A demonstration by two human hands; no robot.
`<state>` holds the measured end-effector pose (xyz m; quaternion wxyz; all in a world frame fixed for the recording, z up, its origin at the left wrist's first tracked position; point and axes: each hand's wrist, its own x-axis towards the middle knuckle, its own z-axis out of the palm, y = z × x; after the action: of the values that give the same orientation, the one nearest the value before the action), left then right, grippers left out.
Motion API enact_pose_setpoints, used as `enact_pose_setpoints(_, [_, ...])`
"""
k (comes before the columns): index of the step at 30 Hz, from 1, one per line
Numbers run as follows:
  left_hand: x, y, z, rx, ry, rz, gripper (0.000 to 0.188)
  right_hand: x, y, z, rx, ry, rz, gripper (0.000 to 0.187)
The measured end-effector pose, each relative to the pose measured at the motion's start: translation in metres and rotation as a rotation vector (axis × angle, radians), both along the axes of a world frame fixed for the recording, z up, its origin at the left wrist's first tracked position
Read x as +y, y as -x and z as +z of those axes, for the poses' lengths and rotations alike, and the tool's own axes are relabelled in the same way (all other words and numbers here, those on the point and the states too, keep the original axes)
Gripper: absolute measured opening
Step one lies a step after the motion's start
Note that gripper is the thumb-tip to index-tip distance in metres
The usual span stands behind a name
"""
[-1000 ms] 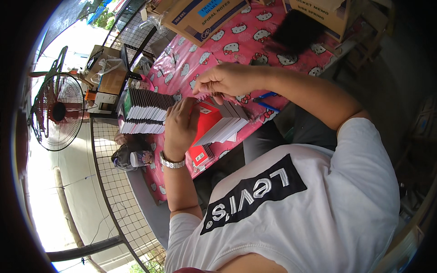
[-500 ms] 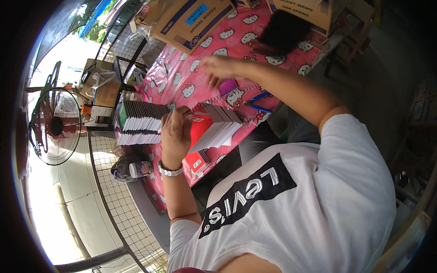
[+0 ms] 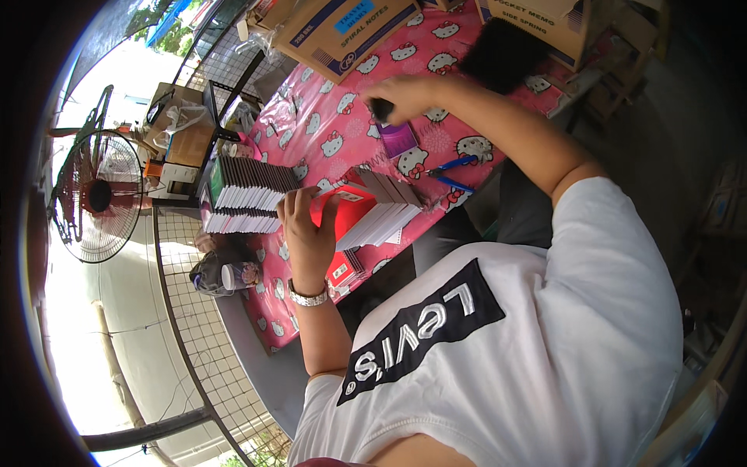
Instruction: The person removes spiral notebooks from a cardboard box and uses wire cutters to trim the protruding ends of the metal coils on the notebook spines.
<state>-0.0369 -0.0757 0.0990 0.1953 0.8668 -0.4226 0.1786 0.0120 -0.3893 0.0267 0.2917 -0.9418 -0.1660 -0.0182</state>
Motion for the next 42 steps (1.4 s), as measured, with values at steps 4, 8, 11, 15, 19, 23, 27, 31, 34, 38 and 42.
enact_pose_setpoints(4, [-0.017,-0.005,-0.010,0.004,0.039,-0.097,0.028,-0.060,0.055,-0.153,0.134,0.423,-0.168,0.077])
enact_pose_setpoints(8, [0.001,0.000,-0.008,-0.012,0.050,-0.002,0.030,-0.002,0.073,-0.147,-0.063,0.206,-0.481,0.058])
enact_pose_setpoints(11, [-0.014,-0.002,-0.010,-0.009,0.079,-0.039,0.031,-0.003,0.059,-0.181,0.021,0.223,-0.707,0.050])
enact_pose_setpoints(15, [-0.005,-0.002,-0.012,-0.040,0.076,-0.004,0.034,-0.001,0.022,-0.100,0.385,-0.103,-0.548,0.043])
enact_pose_setpoints(19, [0.001,-0.003,-0.012,0.032,0.133,0.017,0.036,0.039,0.043,0.044,0.364,-1.365,0.448,0.053])
enact_pose_setpoints(23, [-0.009,-0.003,-0.011,0.039,0.129,0.002,0.034,0.044,0.057,0.072,0.397,-0.780,0.475,0.054])
enact_pose_setpoints(27, [-0.007,-0.006,-0.013,0.018,0.128,-0.002,0.031,0.047,0.053,0.086,0.531,-0.919,0.535,0.050])
enact_pose_setpoints(31, [0.006,-0.011,-0.011,0.123,0.179,0.003,0.031,0.052,0.039,0.095,0.500,-0.507,0.496,0.050])
enact_pose_setpoints(34, [0.016,-0.019,-0.004,0.242,0.151,0.020,0.029,0.056,0.033,0.091,0.579,-0.875,0.553,0.048])
enact_pose_setpoints(38, [0.021,-0.023,-0.003,0.321,0.163,-0.022,0.027,0.063,0.014,0.087,0.499,-0.659,0.591,0.050])
enact_pose_setpoints(42, [0.022,-0.022,0.004,0.450,0.168,0.001,0.023,0.070,0.004,0.084,0.484,-0.475,0.504,0.047])
